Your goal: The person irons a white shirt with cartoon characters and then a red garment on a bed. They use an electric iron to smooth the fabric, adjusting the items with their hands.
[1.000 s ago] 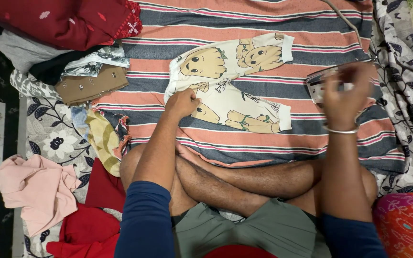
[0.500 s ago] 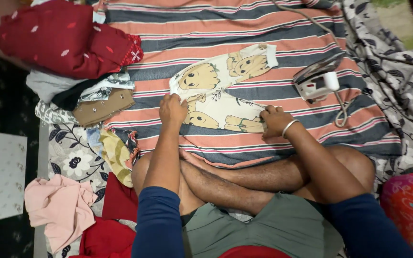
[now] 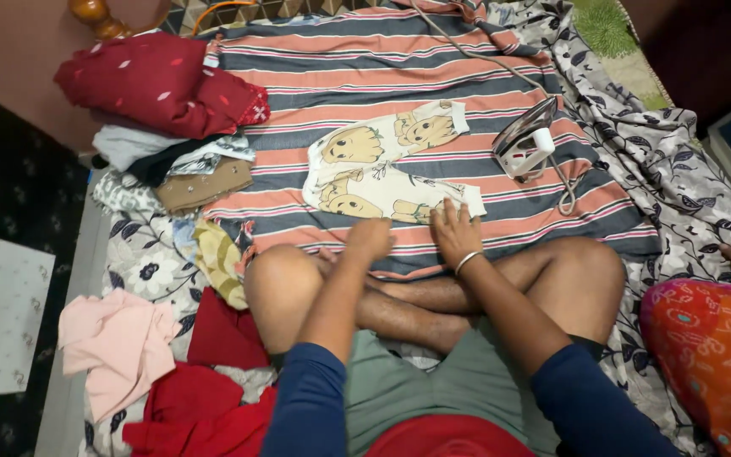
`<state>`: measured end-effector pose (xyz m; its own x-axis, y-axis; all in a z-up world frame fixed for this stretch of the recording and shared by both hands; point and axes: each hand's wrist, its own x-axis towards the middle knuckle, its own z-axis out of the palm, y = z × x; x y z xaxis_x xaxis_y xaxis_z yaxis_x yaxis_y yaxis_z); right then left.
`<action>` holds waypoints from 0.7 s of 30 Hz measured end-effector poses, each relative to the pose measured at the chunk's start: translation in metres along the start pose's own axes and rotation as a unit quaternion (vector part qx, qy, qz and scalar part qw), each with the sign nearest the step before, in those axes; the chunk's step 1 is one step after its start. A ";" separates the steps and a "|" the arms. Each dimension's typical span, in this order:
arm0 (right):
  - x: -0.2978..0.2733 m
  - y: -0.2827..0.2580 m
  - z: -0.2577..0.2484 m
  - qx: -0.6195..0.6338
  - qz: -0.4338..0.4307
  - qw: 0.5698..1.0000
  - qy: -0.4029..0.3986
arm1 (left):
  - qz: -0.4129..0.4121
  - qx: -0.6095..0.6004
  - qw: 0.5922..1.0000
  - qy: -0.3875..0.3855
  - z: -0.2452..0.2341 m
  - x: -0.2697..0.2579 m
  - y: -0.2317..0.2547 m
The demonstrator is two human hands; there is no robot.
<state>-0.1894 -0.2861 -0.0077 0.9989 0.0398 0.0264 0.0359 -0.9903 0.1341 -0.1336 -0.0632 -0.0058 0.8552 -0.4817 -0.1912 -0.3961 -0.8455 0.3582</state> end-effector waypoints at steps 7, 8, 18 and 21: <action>-0.028 -0.008 0.011 0.076 -0.047 0.992 -0.092 | -0.001 -0.027 1.000 -0.007 0.058 -0.061 0.068; -0.028 -0.007 0.010 0.072 -0.063 0.987 -0.127 | -0.005 -0.046 0.999 0.002 0.059 -0.066 0.071; -0.034 -0.031 -0.058 0.057 -0.112 0.979 -0.162 | -0.072 -0.120 0.989 -0.046 0.069 -0.034 0.079; -0.034 -0.037 -0.095 0.046 -0.127 0.973 -0.185 | -0.028 -0.137 0.987 -0.081 0.077 -0.026 0.076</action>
<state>-0.2280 -0.2381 0.0810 0.8994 0.2518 -0.3572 0.2694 -0.9630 -0.0003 -0.2114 -0.1329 -0.0439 0.7995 -0.4854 -0.3540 -0.2257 -0.7887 0.5718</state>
